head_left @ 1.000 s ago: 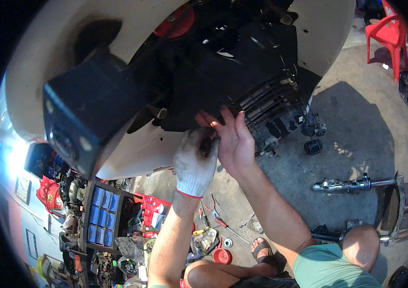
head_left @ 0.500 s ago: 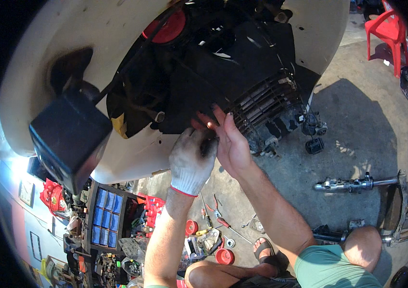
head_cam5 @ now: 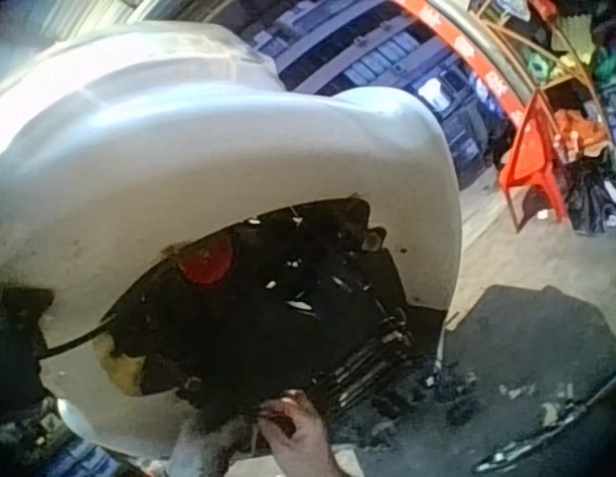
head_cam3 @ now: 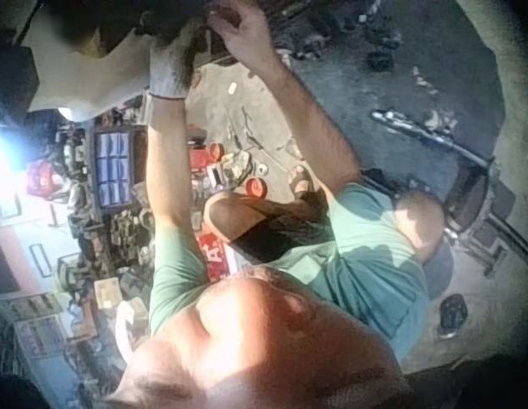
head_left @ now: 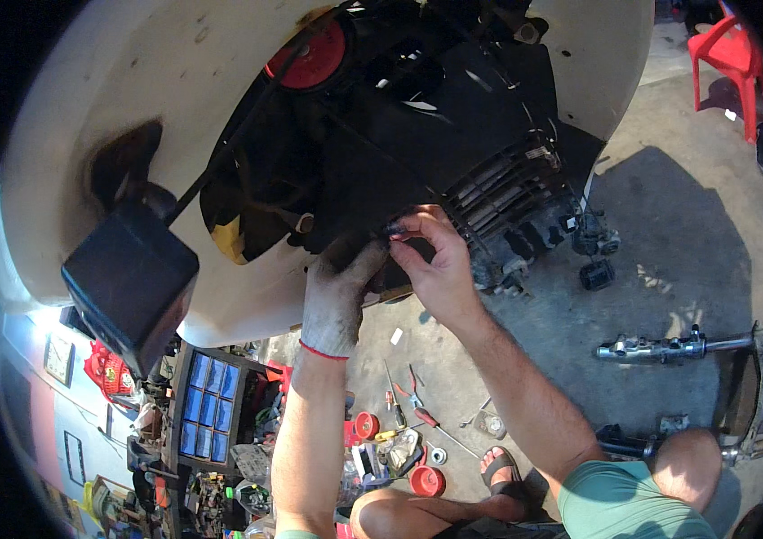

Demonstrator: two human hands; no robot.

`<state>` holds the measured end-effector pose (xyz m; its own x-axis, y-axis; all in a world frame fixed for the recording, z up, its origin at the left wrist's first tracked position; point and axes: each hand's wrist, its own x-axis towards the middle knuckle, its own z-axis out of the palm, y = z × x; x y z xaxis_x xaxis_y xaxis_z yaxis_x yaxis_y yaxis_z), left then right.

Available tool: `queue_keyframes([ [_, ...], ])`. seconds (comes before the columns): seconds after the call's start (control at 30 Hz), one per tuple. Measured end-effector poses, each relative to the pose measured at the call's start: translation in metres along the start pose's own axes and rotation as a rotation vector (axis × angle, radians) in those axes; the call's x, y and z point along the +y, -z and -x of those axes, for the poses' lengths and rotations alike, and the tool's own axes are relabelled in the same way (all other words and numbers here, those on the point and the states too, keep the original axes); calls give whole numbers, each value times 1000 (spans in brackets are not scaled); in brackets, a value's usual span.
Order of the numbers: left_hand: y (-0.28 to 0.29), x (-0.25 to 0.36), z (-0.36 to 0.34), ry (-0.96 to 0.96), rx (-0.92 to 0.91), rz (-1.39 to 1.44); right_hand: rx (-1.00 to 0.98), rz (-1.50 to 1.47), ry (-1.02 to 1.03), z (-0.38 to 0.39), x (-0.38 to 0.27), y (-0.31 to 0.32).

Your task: The person repeatedly picks up small metal parts from a tray and inserts them into the motorcycle engine area. They handle the parts one at a time, placing them into the engine compartment and adjusting them by hand.

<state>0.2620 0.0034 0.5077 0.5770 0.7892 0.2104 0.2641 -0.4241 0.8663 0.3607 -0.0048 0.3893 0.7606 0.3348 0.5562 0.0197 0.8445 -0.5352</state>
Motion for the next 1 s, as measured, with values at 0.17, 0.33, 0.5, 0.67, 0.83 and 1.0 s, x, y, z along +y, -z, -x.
queue_keyframes([
  [0.17,7,-1,-1,12,-20,-24,-44,96,29,-3,-13,3],
  [0.33,10,5,-4,53,-51,-109,-34,175,124,-6,-8,6],
  [0.5,12,4,-6,114,-78,48,-106,-41,53,-11,-4,7],
  [0.67,10,-8,-13,88,-63,129,-120,-87,60,-17,10,4],
  [0.83,20,-19,25,110,-9,-225,131,-166,-123,-39,7,-16],
  [1.0,54,-68,109,354,-288,-630,311,72,88,-103,14,-42],
])
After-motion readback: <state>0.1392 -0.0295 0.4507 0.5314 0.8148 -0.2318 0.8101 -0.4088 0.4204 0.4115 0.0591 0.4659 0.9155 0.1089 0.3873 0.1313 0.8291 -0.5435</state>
